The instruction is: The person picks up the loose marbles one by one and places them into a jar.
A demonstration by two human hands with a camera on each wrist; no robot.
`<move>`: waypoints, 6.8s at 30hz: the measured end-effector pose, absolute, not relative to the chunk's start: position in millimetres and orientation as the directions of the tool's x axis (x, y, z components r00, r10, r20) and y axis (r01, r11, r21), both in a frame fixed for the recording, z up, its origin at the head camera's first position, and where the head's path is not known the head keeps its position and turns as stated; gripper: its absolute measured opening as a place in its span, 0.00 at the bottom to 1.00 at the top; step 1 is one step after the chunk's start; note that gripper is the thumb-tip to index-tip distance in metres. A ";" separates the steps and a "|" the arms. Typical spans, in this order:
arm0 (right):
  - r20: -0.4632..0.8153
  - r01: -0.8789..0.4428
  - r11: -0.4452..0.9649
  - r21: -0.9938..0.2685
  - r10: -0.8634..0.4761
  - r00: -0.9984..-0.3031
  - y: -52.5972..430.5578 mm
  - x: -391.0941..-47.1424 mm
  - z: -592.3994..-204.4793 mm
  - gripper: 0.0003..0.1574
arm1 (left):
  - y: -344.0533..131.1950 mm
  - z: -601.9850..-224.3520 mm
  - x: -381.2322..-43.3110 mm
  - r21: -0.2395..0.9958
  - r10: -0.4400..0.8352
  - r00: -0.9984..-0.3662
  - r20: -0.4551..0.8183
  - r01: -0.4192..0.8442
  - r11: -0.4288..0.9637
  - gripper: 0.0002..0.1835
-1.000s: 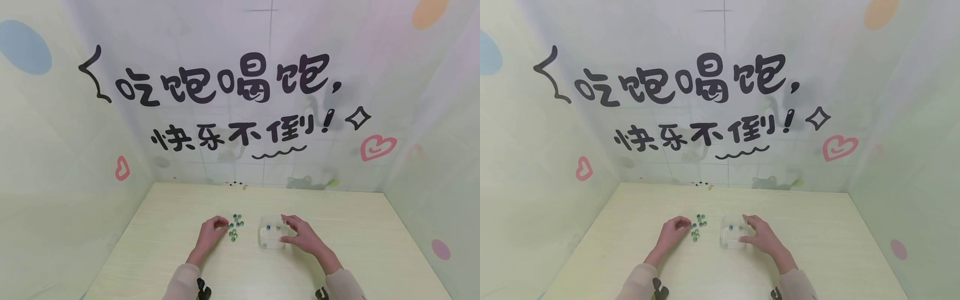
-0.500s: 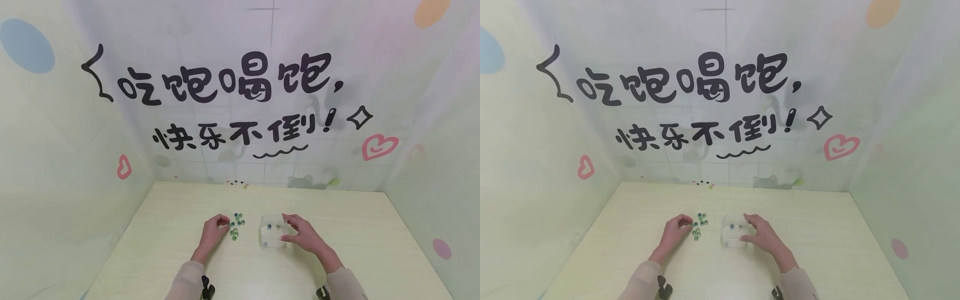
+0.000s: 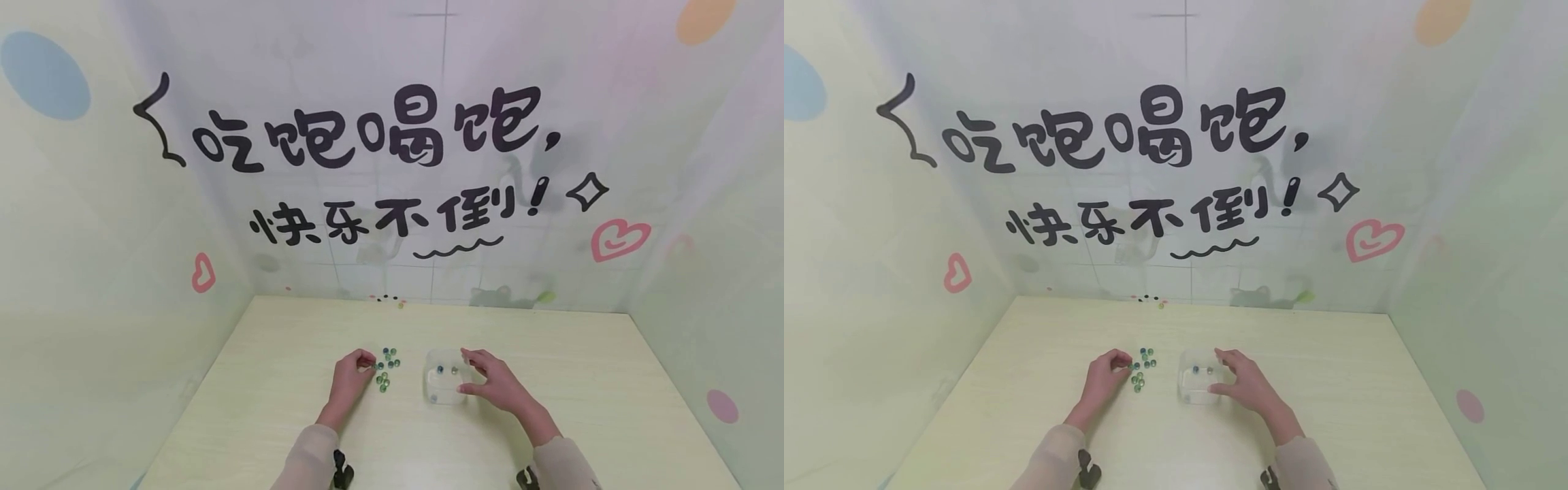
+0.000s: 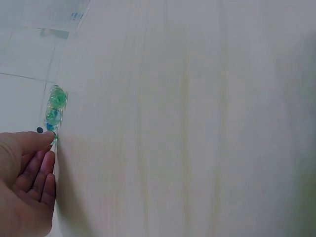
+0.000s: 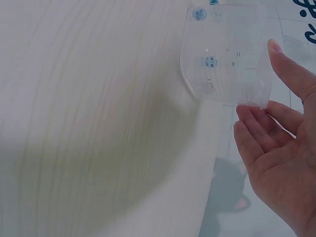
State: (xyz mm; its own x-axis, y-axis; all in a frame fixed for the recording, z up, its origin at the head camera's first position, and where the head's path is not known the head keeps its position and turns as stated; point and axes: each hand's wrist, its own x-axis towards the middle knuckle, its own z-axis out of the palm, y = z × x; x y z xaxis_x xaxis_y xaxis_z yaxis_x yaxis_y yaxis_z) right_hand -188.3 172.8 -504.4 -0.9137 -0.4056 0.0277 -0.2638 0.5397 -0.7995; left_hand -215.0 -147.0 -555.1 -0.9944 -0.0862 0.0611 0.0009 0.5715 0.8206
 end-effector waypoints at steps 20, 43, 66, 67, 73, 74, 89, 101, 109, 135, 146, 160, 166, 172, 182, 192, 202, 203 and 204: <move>0.030 -0.260 0.523 -0.811 -0.406 -0.913 171.4 -186.5 -505.7 0.47 | -148.5 -555.0 -211.0 0.814 -0.095 -0.994 0.062 -0.005 0.582 0.08; 0.029 -0.254 0.522 -0.814 -0.400 -0.916 171.9 -186.0 -503.2 0.46 | -143.6 -540.4 -206.9 0.817 -0.081 -0.993 0.089 0.027 0.576 0.09; 0.031 -0.262 0.524 -0.811 -0.408 -0.913 172.4 -185.6 -502.1 0.47 | -138.6 -527.7 -203.1 0.834 -0.029 -0.992 0.124 0.088 0.545 0.09; 0.030 -0.261 0.523 -0.811 -0.408 -0.912 172.4 -185.6 -502.0 0.47 | -138.2 -527.5 -203.2 0.835 -0.028 -0.992 0.122 0.087 0.543 0.09; 0.023 -0.255 0.523 -0.813 -0.409 -0.912 172.2 -186.1 -501.4 0.46 | -136.4 -525.9 -202.0 0.838 -0.012 -0.992 0.127 0.101 0.536 0.09; 0.022 -0.254 0.524 -0.813 -0.409 -0.912 172.2 -186.1 -501.3 0.46 | -136.1 -525.4 -201.6 0.839 -0.009 -0.992 0.128 0.104 0.534 0.09; 0.027 -0.255 0.530 -0.809 -0.399 -0.916 172.0 -186.8 -503.6 0.47 | -130.7 -515.5 -196.8 0.856 0.024 -0.992 0.123 0.118 0.504 0.09; 0.021 -0.252 0.529 -0.810 -0.404 -0.914 172.2 -185.1 -501.0 0.47 | -125.8 -510.8 -195.5 0.861 0.032 -0.990 0.135 0.133 0.491 0.09; 0.026 -0.254 0.530 -0.809 -0.400 -0.916 171.6 -184.8 -500.8 0.47 | -121.3 -508.0 -193.3 0.860 0.051 -0.987 0.151 0.157 0.486 0.09; 0.040 -0.267 0.524 -0.808 -0.404 -0.914 171.9 -185.0 -502.5 0.47 | -108.6 -500.0 -185.8 0.858 0.094 -0.984 0.148 0.175 0.483 0.08; 0.038 -0.265 0.528 -0.807 -0.401 -0.915 171.2 -185.3 -502.6 0.46 | -102.5 -500.4 -183.3 0.868 0.102 -0.984 0.149 0.180 0.462 0.08; 0.037 -0.264 0.534 -0.804 -0.397 -0.917 171.0 -184.4 -502.0 0.47 | -93.4 -501.5 -181.5 0.857 0.142 -0.972 0.189 0.234 0.459 0.08; 0.034 -0.260 0.532 -0.806 -0.397 -0.917 171.1 -183.8 -500.3 0.47 | -88.4 -501.5 -181.6 0.861 0.151 -0.971 0.184 0.233 0.453 0.08; 0.037 -0.267 0.539 -0.799 -0.398 -0.917 171.0 -183.8 -500.8 0.47 | -84.5 -501.6 -180.5 0.851 0.163 -0.969 0.188 0.243 0.466 0.07; 0.048 -0.275 0.535 -0.799 -0.400 -0.915 170.4 -184.3 -501.9 0.46 | -77.8 -499.6 -179.1 0.844 0.184 -0.967 0.174 0.243 0.479 0.07; 0.044 -0.267 0.529 -0.805 -0.396 -0.917 170.6 -184.4 -503.0 0.45 | -70.1 -500.5 -177.2 0.843 0.203 -0.965 0.168 0.247 0.477 0.07; 0.055 -0.283 0.534 -0.797 -0.401 -0.914 170.1 -184.6 -504.4 0.45 | -64.7 -504.1 -177.9 0.832 0.213 -0.961 0.175 0.260 0.491 0.08; 0.057 -0.284 0.535 -0.796 -0.401 -0.914 170.0 -184.7 -504.4 0.45 | -64.4 -504.0 -177.8 0.833 0.212 -0.962 0.174 0.259 0.490 0.08; 0.058 -0.284 0.535 -0.796 -0.400 -0.915 169.9 -184.6 -504.3 0.45 | -64.1 -503.6 -177.8 0.835 0.211 -0.962 0.173 0.256 0.486 0.08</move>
State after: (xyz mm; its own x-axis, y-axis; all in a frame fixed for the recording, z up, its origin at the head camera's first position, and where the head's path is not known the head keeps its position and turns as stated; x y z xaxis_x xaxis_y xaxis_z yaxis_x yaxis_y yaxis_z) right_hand -184.6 169.9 -504.3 -0.9146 -0.4003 0.0579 -0.2845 0.5348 -0.7957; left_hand -177.8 -64.1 -503.6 -0.9622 0.2105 0.1727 0.2564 0.4863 0.8353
